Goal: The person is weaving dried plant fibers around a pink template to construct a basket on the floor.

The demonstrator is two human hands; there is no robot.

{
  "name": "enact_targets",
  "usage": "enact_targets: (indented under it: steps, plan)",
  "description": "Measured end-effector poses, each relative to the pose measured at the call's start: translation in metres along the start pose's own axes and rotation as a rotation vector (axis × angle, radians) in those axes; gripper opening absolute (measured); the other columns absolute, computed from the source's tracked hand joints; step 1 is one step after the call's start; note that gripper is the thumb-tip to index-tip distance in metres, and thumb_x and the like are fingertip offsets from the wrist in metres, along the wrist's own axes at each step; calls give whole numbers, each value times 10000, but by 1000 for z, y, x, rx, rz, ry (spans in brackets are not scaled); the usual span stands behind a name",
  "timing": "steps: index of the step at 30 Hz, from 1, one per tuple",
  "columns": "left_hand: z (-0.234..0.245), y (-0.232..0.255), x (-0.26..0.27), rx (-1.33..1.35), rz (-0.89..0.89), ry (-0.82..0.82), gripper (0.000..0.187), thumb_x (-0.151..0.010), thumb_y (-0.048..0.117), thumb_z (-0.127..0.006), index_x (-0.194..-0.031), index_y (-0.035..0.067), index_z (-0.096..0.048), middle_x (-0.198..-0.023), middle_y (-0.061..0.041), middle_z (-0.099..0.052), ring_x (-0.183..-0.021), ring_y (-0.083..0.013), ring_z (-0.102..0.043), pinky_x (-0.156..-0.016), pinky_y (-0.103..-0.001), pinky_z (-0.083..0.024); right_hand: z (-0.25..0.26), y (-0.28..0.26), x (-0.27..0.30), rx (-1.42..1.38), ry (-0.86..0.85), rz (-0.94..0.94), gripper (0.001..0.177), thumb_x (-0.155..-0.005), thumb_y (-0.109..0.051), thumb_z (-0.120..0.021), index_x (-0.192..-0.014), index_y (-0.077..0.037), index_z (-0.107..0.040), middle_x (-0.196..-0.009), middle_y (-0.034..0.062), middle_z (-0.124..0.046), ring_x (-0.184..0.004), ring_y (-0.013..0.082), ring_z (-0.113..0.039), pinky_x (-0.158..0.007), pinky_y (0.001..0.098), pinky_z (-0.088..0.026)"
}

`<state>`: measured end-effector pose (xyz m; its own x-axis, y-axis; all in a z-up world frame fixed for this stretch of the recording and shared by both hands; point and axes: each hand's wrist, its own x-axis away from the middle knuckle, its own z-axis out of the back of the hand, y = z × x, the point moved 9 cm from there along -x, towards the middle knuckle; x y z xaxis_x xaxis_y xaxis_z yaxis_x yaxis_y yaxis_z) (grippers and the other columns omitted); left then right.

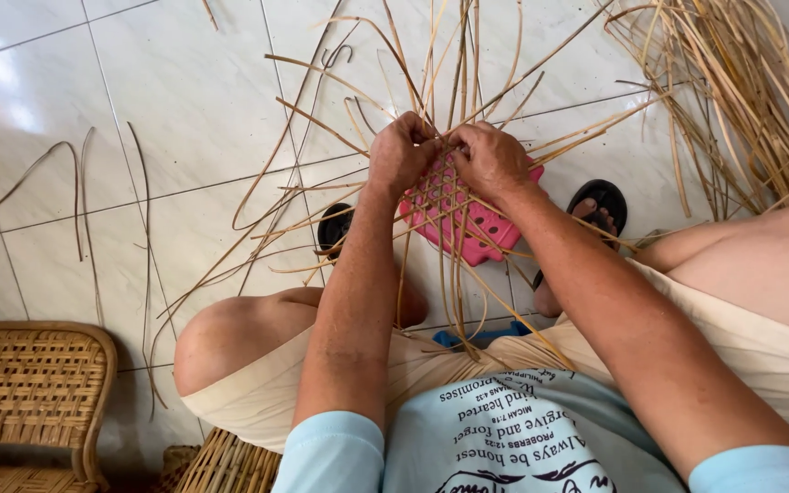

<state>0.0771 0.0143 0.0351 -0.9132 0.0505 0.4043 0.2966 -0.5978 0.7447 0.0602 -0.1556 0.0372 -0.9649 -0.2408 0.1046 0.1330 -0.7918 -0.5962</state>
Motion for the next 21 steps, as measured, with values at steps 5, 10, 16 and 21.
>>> enact_targets:
  steps: [5, 10, 16, 21]
  plan:
    - [9, -5, 1, -1, 1, 96, 145, -814, 287, -793, -938, 229, -748, -926, 17, -774, -952, -234, -740, -877, -401, -576, 19, 9, 9, 35, 175, 21, 166, -899, -301, -766, -983, -234, -639, -912, 56, -609, -899, 339, -714, -761, 493, -592]
    - [6, -6, -7, -63, -51, 135, 143, -812, 287, -815, -920, 226, -744, -1033, -25, -746, -1039, -313, -720, -932, -459, -575, 29, 8, 11, 156, 100, -72, 479, -813, -498, -786, -1135, -164, -664, -1122, 96, -618, -1088, 392, -630, -897, 563, -488]
    - [18, 8, -5, -132, -133, 191, 137, -799, 267, -840, -885, 227, -741, -1132, -7, -673, -1096, -355, -682, -980, -500, -548, 25, 2, 6, 247, 117, -47, 598, -745, -553, -789, -1190, -188, -626, -1193, 73, -643, -1143, 350, -586, -920, 543, -421]
    - [11, -6, -15, 44, -95, 116, 131, -798, 295, -827, -884, 255, -737, -993, 4, -720, -1052, -298, -716, -964, -443, -548, 20, 13, -8, 147, -23, -177, 789, -707, -628, -794, -1325, -231, -507, -1199, 86, -611, -1177, 357, -601, -949, 561, -457]
